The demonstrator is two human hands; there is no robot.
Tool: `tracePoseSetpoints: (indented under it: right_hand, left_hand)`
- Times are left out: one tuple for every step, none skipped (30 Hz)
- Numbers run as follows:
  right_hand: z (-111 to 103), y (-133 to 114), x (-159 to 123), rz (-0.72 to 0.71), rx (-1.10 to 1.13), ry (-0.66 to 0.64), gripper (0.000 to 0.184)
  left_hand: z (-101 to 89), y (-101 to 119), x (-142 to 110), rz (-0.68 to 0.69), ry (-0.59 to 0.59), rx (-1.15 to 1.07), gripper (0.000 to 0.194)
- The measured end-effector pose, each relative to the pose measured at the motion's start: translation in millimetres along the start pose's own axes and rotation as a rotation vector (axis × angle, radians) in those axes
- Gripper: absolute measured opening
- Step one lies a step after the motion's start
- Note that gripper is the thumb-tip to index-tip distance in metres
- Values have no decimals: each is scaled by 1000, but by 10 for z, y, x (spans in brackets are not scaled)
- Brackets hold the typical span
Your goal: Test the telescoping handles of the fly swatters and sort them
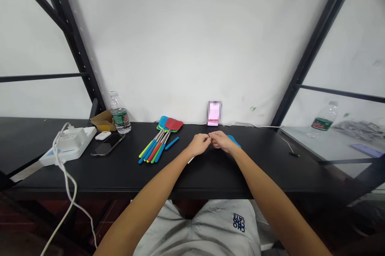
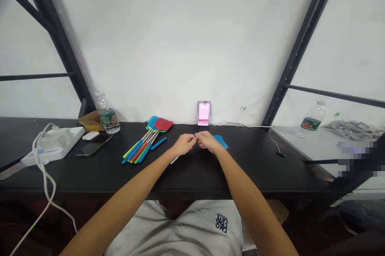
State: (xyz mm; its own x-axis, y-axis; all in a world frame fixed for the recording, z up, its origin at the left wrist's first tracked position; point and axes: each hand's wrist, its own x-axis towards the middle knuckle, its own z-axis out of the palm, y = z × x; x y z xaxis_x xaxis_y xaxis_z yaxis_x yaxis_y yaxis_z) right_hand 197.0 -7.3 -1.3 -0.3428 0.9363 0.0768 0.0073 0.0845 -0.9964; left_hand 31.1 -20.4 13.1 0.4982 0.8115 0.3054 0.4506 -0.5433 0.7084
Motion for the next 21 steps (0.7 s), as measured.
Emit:
tracePoseSetpoints:
  right_hand:
    - [-3, 2, 1, -1, 3, -1, 44]
    - [-5, 2, 1, -2, 7, 1, 45]
    - [-6, 0, 0, -2, 9, 2, 45]
    - [-5, -4, -2, -4, 11, 2, 45]
    - [-3, -9, -4, -8, 13, 0, 45]
    - [-2, -14, -5, -15, 16, -5, 44]
    - [-1, -18, -6, -23, 20, -10, 44]
    - [-3, -20, -6, -31, 24, -16, 43]
    - [-7, -19, -5, -37, 26, -19, 43]
    - [-15, -15, -3, -39, 26, -23, 43]
    - [-26, -9, -1, -33, 23, -30, 43]
    - [-40, -1, 1, -20, 15, -37, 42]
    - [-56, 8, 2, -2, 3, -42, 42]
    - [-73, 15, 2, 19, -12, -45, 43]
    - [-91, 20, 0, 37, -30, -43, 43]
    - [-108, 22, -2, 49, -48, -32, 44]
    - [-124, 19, -6, 51, -64, -11, 44]
    - [-139, 13, -10, 47, -74, 16, 44]
    - [-153, 3, -15, 39, -81, 48, 44]
    - [-167, -9, -19, 33, -85, 87, 44]
    - [-183, -22, -23, 31, -93, 127, 44]
  left_hand:
    - [-4, 6, -3, -26, -17, -36, 30]
    - [-8, 11, -5, -52, -35, -73, 30]
    - [-11, 15, -6, -75, -51, -112, 30]
    - [-13, 17, -4, -93, -67, -149, 30]
    - [-14, 18, 0, -107, -79, -186, 30]
    - [-15, 19, 5, -117, -88, -223, 29]
    - [-16, 20, 10, -124, -95, -260, 29]
    - [-17, 21, 15, -130, -104, -297, 29]
    - [-17, 21, 18, -135, -114, -331, 29]
    - [-17, 22, 19, -139, -124, -358, 29]
    - [-16, 20, 17, -143, -133, -374, 30]
    - [-14, 16, 12, -148, -139, -376, 31]
    - [-11, 9, 5, -152, -143, -363, 32]
    - [-7, -1, -3, -156, -143, -338, 33]
    - [-4, -15, -11, -159, -141, -304, 35]
    - [-1, -31, -19, -158, -137, -265, 36]
    - [-2, -47, -26, -151, -129, -221, 37]
    - [-5, -63, -31, -138, -117, -171, 38]
    - [-12, -77, -34, -119, -102, -111, 37]
    - [-22, -90, -36, -97, -82, -41, 37]
    - [-33, -99, -38, -71, -61, 38, 36]
